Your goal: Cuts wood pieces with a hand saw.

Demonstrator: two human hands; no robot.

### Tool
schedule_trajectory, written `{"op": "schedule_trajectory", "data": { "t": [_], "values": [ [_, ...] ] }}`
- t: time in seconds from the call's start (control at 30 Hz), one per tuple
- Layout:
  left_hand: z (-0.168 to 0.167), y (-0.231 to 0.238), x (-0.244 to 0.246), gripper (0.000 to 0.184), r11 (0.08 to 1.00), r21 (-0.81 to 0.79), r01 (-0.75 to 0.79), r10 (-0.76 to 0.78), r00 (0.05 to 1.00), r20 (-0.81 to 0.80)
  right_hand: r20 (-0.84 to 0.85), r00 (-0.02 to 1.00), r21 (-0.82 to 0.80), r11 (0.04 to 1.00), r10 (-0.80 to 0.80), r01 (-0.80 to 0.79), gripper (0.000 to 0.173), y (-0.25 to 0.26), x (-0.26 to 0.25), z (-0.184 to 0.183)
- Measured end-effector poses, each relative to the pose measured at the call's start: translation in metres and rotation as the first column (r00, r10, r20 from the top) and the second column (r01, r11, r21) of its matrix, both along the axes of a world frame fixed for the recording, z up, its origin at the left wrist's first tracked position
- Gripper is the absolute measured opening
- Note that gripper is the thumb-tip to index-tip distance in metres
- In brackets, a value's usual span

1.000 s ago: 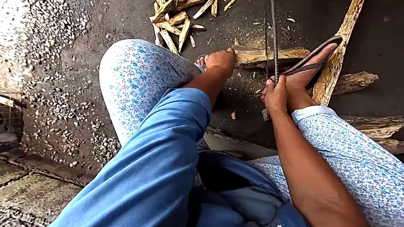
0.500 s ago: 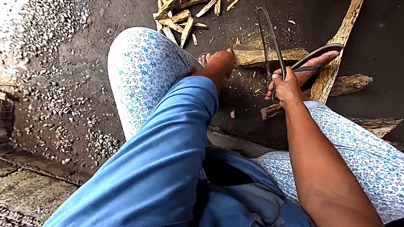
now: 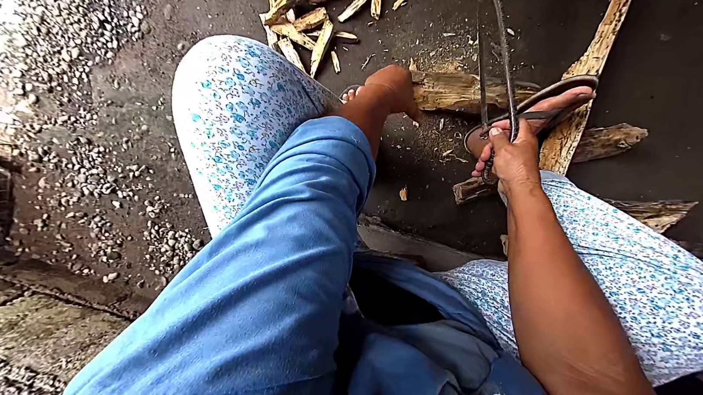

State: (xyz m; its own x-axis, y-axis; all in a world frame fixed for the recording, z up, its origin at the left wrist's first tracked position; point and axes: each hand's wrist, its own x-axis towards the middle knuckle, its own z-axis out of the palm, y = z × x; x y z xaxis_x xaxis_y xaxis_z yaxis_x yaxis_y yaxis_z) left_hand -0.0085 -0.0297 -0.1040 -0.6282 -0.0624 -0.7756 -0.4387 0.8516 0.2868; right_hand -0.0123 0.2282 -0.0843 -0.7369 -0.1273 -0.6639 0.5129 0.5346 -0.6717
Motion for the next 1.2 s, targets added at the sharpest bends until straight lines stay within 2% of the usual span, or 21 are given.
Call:
{"op": "schedule_trajectory", "data": {
  "t": [0.07, 0.2, 0.33, 0.43, 0.6, 0.77, 0.93, 1.2],
  "values": [
    [-0.007, 0.003, 0.004, 0.072, 1.000, 0.004, 0.019, -0.019, 0.999, -0.048, 0.036, 0.999, 0.041, 0.999, -0.025, 0.023, 0.022, 0.000, -0.002, 0.016],
    [-0.017, 0.007, 0.012, 0.078, 0.998, 0.047, -0.040, 0.040, 0.999, -0.008, 0.014, 0.998, 0.164, 0.984, 0.069, -0.070, 0.029, -0.004, 0.002, 0.025],
    [-0.013, 0.013, 0.009, 0.069, 0.996, -0.030, -0.081, 0.079, 0.995, -0.058, -0.070, 0.987, 0.233, 0.964, 0.147, -0.127, 0.033, -0.006, 0.013, 0.021],
    [-0.007, 0.014, 0.010, 0.067, 0.993, -0.081, -0.086, 0.082, 0.995, -0.051, -0.058, 0.986, 0.247, 0.959, 0.159, -0.140, 0.031, -0.004, 0.015, 0.028],
    [-0.012, 0.012, 0.004, 0.053, 0.996, -0.067, -0.063, 0.059, 0.996, -0.062, -0.043, 0.986, 0.278, 0.950, 0.163, -0.145, 0.028, 0.016, 0.022, 0.042],
    [-0.012, 0.010, 0.005, 0.054, 0.995, -0.084, -0.050, 0.044, 0.997, -0.064, -0.098, 0.986, 0.269, 0.957, 0.135, -0.105, 0.026, 0.012, 0.032, 0.046],
    [-0.013, 0.011, 0.006, 0.054, 0.995, -0.072, -0.066, 0.062, 0.996, -0.059, -0.087, 0.967, 0.345, 0.917, 0.241, -0.198, 0.030, 0.016, 0.029, 0.037],
    [-0.014, 0.009, 0.001, 0.055, 0.996, -0.065, -0.060, 0.058, 0.998, -0.032, -0.036, 0.982, 0.294, 0.941, 0.187, -0.168, 0.026, 0.038, 0.049, 0.065]
  ]
}}
